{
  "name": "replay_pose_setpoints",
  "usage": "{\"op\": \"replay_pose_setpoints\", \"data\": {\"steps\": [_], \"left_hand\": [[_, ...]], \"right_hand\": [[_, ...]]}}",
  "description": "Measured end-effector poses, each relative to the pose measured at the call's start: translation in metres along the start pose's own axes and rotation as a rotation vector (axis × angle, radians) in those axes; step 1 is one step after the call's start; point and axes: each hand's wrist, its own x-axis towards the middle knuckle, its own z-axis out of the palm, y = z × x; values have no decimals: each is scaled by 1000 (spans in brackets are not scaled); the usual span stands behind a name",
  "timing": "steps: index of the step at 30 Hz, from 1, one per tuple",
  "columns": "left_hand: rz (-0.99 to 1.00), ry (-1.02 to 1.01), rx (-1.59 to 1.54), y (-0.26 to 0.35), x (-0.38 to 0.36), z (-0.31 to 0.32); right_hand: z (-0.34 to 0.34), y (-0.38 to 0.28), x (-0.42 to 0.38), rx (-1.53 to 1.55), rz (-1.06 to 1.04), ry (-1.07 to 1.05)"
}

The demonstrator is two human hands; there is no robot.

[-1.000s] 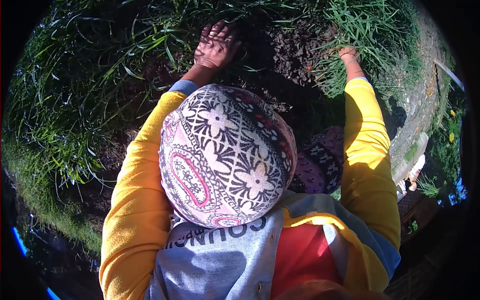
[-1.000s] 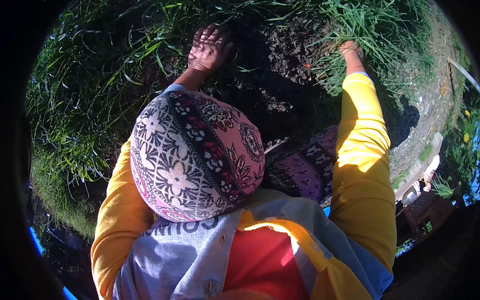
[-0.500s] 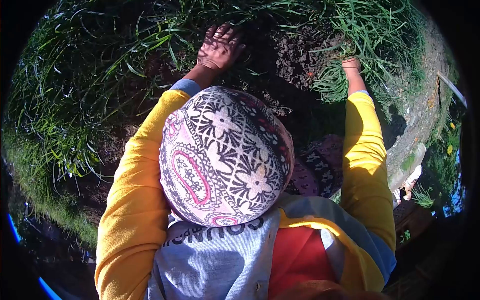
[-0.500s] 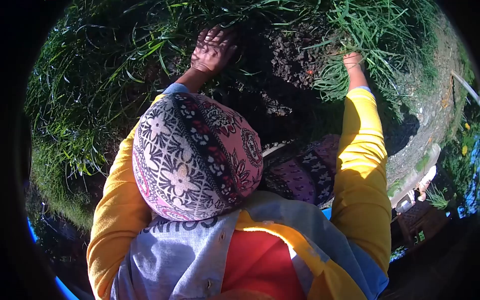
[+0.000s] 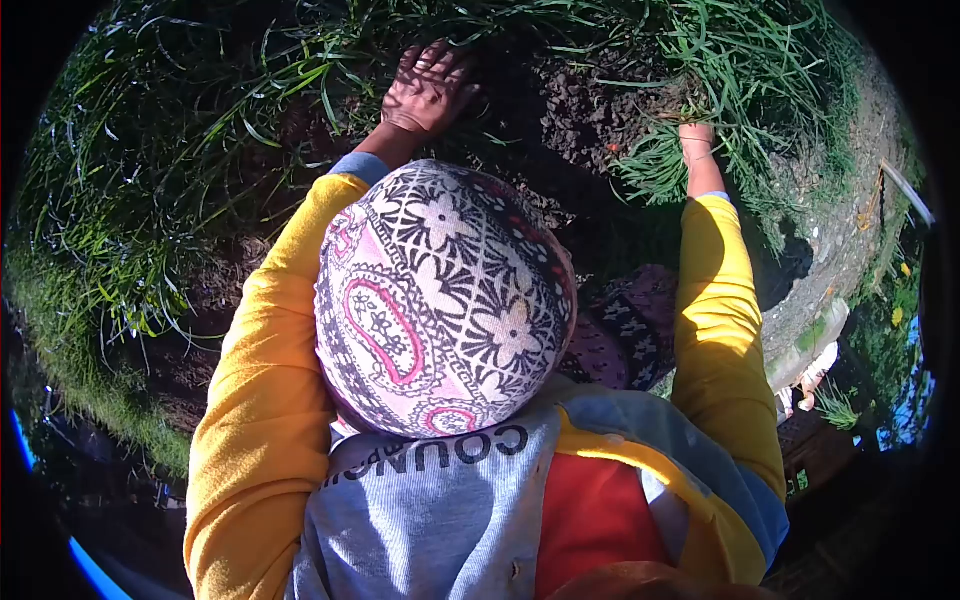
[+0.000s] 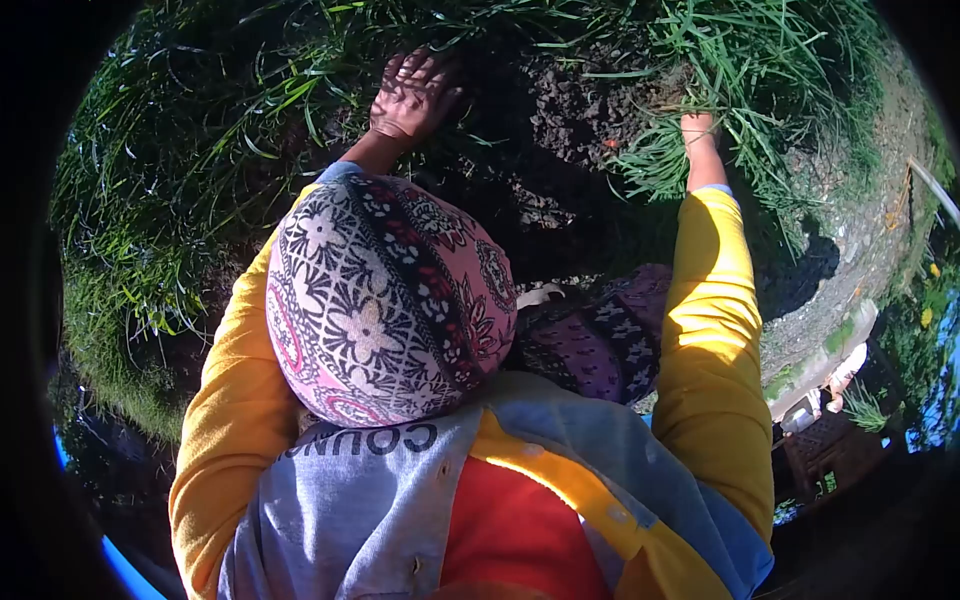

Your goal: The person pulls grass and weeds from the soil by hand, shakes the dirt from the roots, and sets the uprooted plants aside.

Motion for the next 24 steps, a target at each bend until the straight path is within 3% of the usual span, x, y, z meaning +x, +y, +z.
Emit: {"op": "replay_pose_setpoints", "data": {"steps": [10,15,20,24], "left_hand": [[6,130,-21,-1,2,5],[-12,28,27,-4,2,2],[-15,14,60,-1,1,3],[-12,32,66,0,1,2]], "right_hand": [[-7,-17,-23,-18,219,-81],[-12,-22,-23,11,341,-212],[14,1,-5,252,316,-146],[33,24,5,570,421,-91]]}}
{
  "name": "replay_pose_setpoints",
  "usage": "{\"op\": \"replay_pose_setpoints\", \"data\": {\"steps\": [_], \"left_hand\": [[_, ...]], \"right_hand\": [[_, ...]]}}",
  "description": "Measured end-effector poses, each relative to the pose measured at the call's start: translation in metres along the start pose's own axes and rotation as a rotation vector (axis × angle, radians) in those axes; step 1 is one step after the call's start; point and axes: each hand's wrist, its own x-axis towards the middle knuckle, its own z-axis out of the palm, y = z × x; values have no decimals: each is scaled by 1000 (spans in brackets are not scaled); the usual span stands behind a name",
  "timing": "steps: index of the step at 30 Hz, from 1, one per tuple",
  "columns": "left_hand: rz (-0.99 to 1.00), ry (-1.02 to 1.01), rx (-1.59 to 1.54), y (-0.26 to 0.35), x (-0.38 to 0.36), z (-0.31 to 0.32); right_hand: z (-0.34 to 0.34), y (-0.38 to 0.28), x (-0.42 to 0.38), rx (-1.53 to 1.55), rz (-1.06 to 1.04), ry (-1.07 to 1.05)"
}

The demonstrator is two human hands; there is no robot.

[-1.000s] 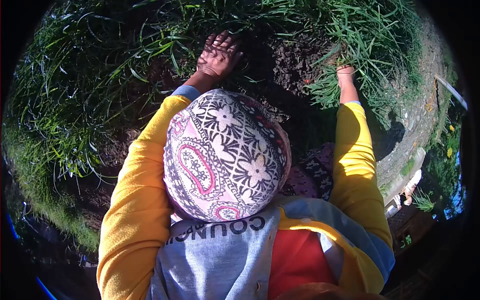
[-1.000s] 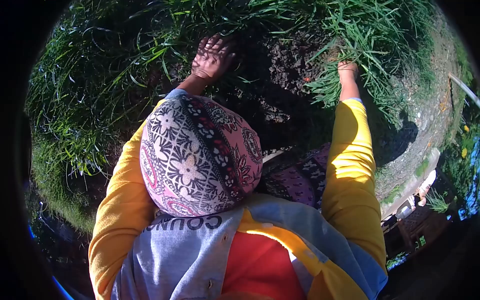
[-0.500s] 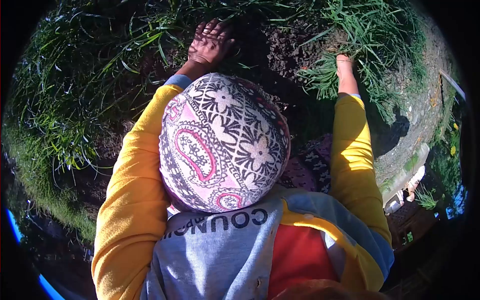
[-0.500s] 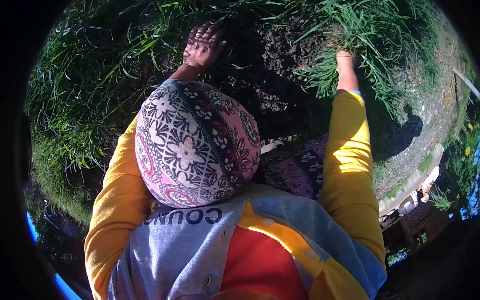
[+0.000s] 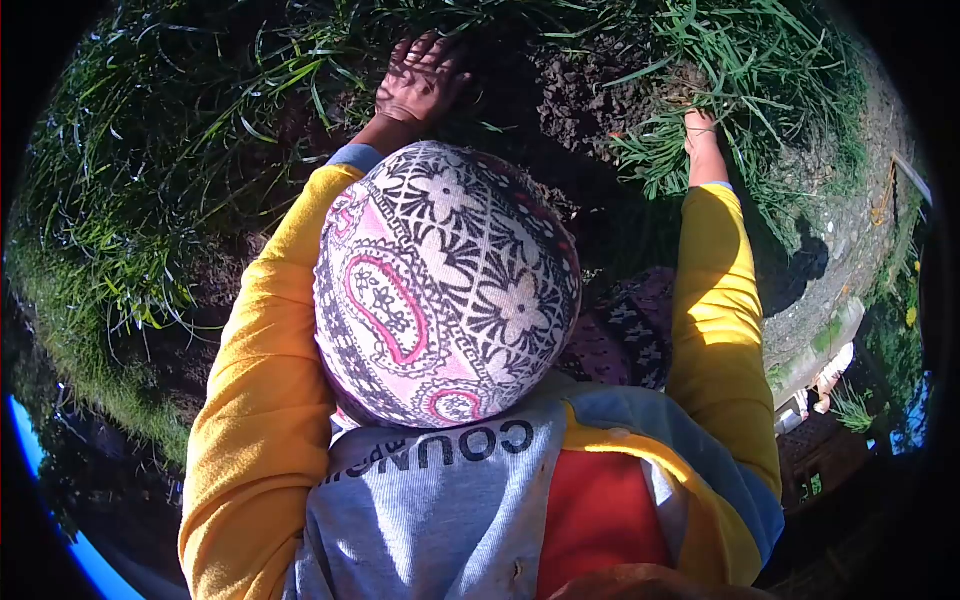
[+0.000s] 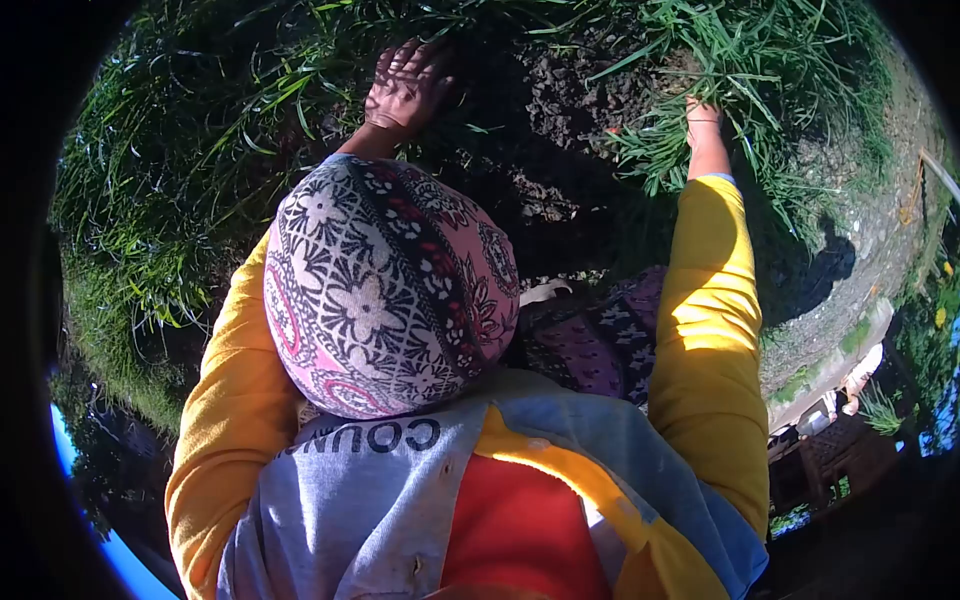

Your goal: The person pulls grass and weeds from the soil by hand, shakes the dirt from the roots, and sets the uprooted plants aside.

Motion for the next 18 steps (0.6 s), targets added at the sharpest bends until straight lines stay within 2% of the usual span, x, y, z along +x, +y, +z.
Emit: {"op": "replay_pose_setpoints", "data": {"steps": [3,5,9,12,16,18], "left_hand": [[13,35,8,1,-1,-2],[-3,59,25,-7,4,-3],[3,30,-5,-1,2,3],[-1,15,-5,-2,1,6],[21,101,-54,-3,-1,7],[7,62,-37,-3,0,6]], "right_hand": [[-13,-32,-63,176,141,48],[-20,-47,-92,193,99,94],[-23,-34,-160,280,22,169],[-30,-32,-174,306,-35,191],[-57,-47,-159,324,-172,220],[-76,-52,-153,319,-233,242]]}}
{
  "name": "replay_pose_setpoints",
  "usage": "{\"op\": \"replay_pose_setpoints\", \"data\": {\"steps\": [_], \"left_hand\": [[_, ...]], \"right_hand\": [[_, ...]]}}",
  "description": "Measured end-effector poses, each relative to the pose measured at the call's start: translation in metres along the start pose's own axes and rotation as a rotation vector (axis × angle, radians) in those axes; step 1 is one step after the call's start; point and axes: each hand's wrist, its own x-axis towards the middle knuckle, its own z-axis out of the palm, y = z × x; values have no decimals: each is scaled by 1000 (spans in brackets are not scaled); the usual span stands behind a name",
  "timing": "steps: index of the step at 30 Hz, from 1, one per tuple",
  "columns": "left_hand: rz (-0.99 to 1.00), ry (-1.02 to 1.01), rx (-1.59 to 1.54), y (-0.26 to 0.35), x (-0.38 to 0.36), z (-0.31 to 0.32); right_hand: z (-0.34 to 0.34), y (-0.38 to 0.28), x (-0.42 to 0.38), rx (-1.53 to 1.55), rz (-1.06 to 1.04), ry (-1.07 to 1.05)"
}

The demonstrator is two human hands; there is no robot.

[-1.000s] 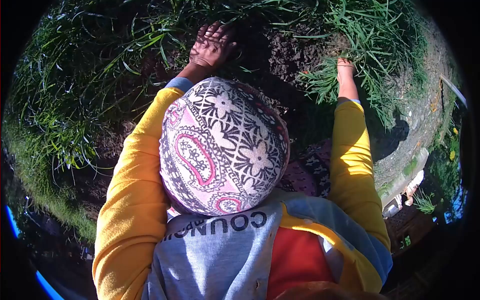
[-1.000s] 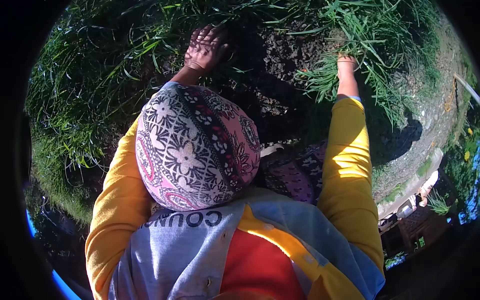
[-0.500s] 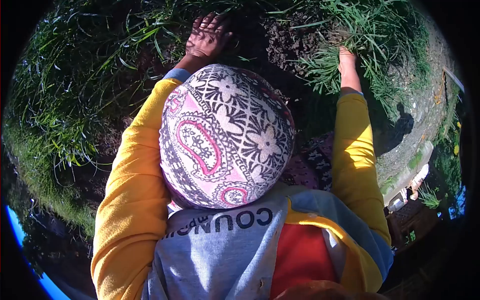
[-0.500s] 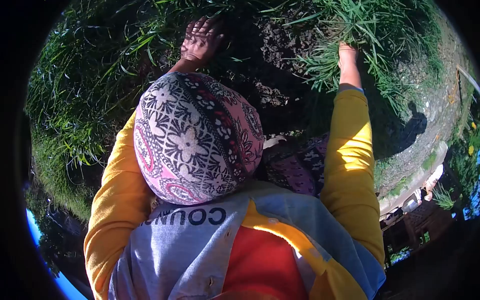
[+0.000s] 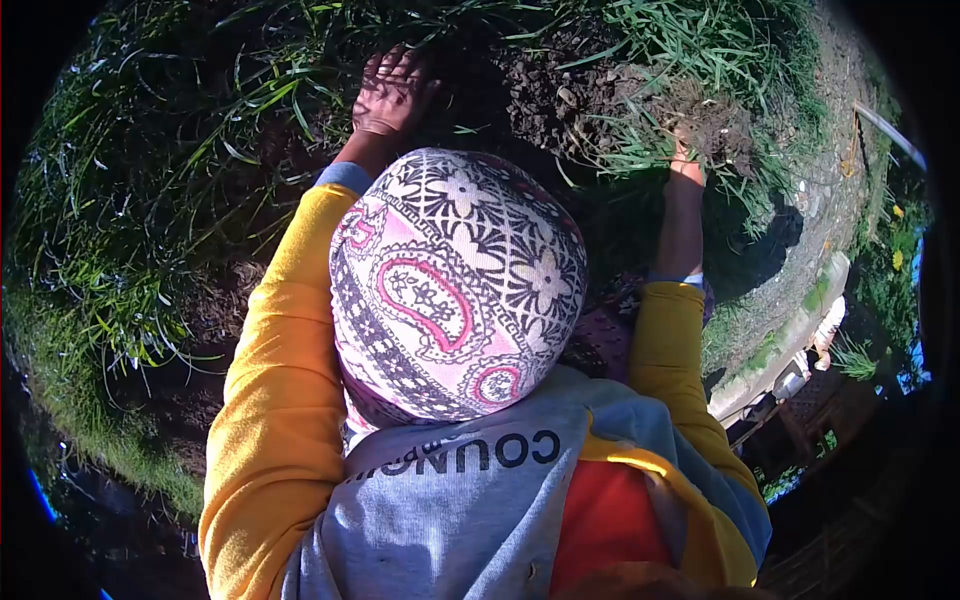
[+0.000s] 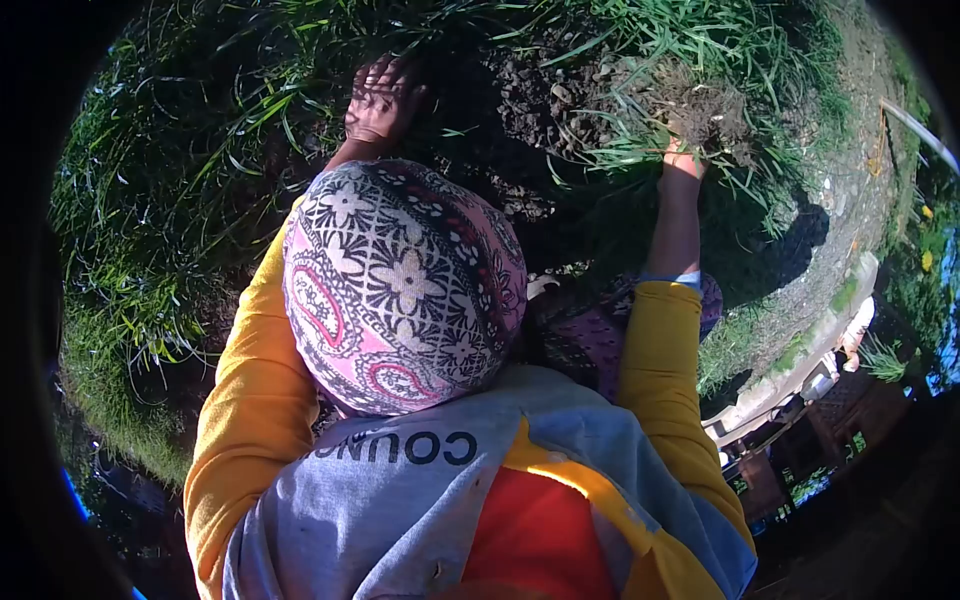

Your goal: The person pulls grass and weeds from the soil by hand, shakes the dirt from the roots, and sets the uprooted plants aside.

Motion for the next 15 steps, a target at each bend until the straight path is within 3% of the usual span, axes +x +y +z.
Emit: {"op": "replay_pose_setpoints", "data": {"steps": [6,9,11,12,13,14,15], "left_hand": [[-4,-37,8,1,0,-2],[-7,-24,-1,0,-1,0],[1,7,-1,2,-1,-2],[8,11,-12,2,-1,-5],[5,4,-14,3,0,-5],[0,-2,-15,3,-1,-3],[-2,-8,-15,1,0,-1]], "right_hand": [[-69,-43,-11,66,-156,114],[-61,-42,-16,86,-208,135],[-35,5,-16,-282,-314,55],[-22,41,-6,-699,-449,-61],[-11,73,0,-1090,-540,-260],[-5,108,14,-1461,-624,-593],[-6,127,23,-1491,-660,-730]]}}
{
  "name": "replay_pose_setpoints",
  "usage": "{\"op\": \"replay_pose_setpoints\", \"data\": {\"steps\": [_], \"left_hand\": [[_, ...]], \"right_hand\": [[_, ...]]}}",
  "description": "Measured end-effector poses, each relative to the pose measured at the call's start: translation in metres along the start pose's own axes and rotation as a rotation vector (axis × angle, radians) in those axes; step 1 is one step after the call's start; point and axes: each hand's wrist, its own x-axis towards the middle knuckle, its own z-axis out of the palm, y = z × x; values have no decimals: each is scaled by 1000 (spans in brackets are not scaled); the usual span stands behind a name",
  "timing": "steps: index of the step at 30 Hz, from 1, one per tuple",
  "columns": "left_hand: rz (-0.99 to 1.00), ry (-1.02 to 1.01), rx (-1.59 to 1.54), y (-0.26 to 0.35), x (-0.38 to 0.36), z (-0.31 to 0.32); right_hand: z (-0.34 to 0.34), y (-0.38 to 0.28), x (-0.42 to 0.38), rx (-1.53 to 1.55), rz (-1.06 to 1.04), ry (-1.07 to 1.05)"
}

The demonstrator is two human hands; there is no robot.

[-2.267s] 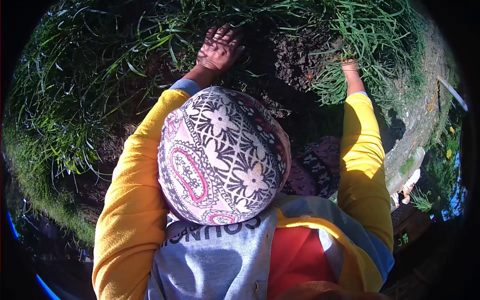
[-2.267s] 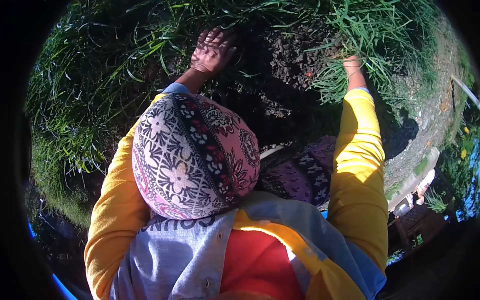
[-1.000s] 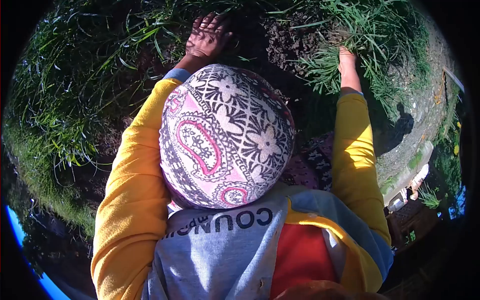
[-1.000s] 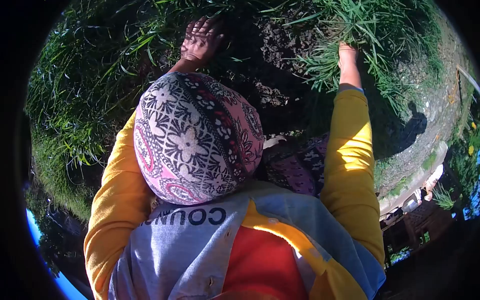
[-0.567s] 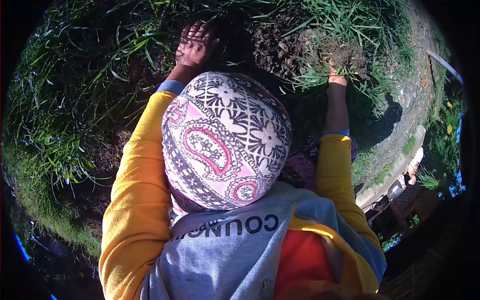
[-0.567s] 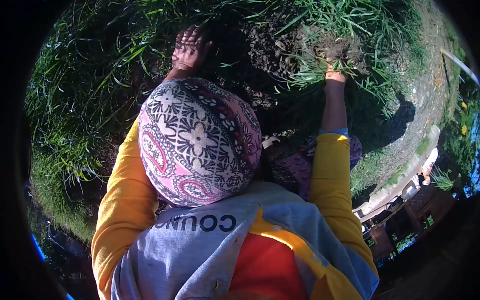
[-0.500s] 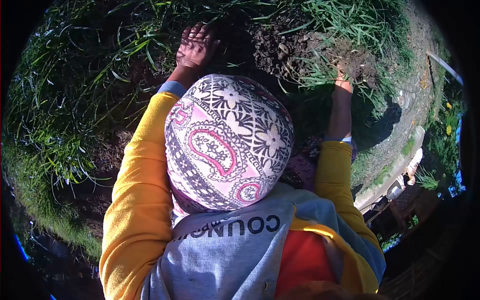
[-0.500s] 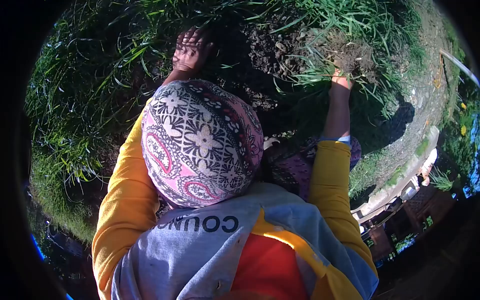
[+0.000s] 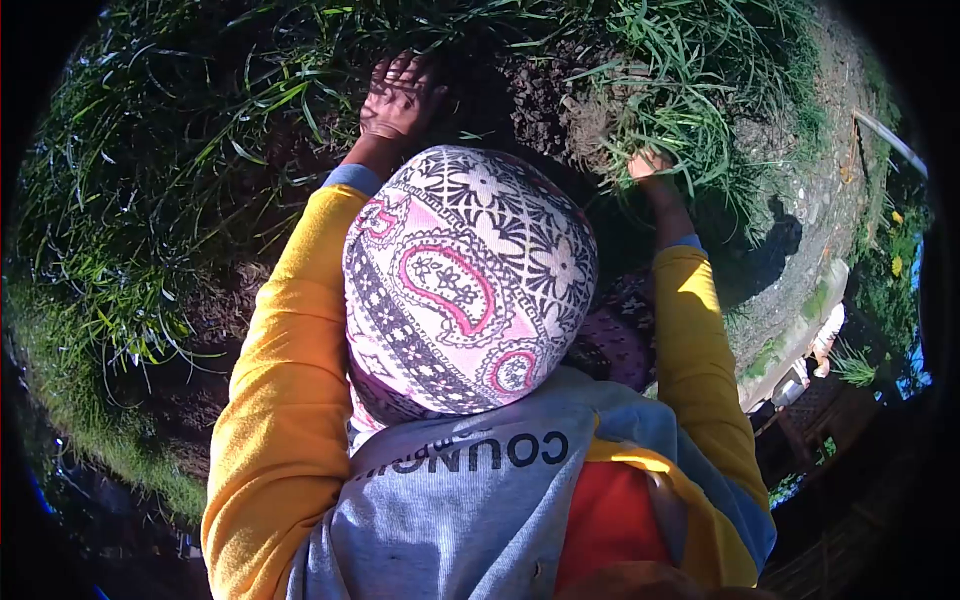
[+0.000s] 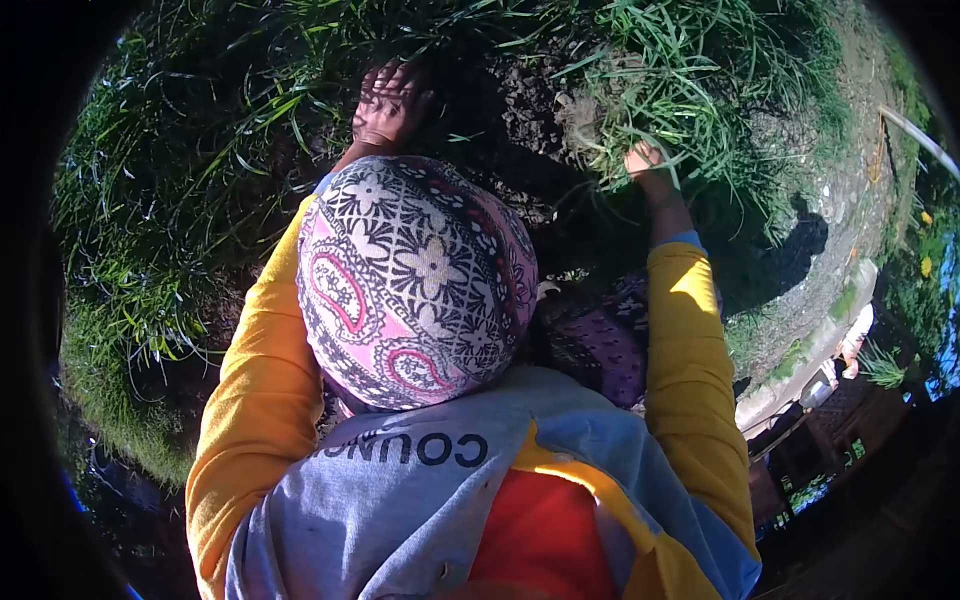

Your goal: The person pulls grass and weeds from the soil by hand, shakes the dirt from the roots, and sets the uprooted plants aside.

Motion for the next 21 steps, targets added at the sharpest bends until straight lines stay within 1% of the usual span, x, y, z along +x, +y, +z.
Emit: {"op": "replay_pose_setpoints", "data": {"steps": [2,4,5,6,8,9,10,12,13,14,16,18,19,20,21], "left_hand": [[3,12,-1,-4,3,2],[4,-6,-2,-1,-2,0],[-5,-3,0,0,-2,-1],[-2,5,-3,-1,-2,-1],[-1,28,-13,-1,-2,2],[-1,36,-2,0,-2,2],[-3,14,6,0,-2,2],[-4,-29,21,-1,-2,2],[-1,-8,11,-1,-2,4],[-2,-18,11,-1,-2,4],[-1,-42,17,-2,-2,2],[0,-38,-8,-5,2,0],[-14,-45,-31,-2,-1,1],[-18,-48,-20,1,-5,2],[-15,-49,-4,0,-5,1]], "right_hand": [[-82,-27,-10,41,17,266],[-120,-17,-16,483,137,530],[-128,0,-25,299,77,521],[-135,10,-40,291,111,563],[-131,36,-51,414,289,650],[-139,40,-47,552,378,698],[-140,36,-39,798,436,730],[-148,24,-21,1305,544,878],[-121,16,-6,864,514,740],[-92,9,9,415,480,661],[-91,-15,20,532,468,538],[-110,-19,21,739,595,187],[-114,-19,25,915,528,373],[-122,-7,17,867,383,614],[-141,-9,7,1097,462,685]]}}
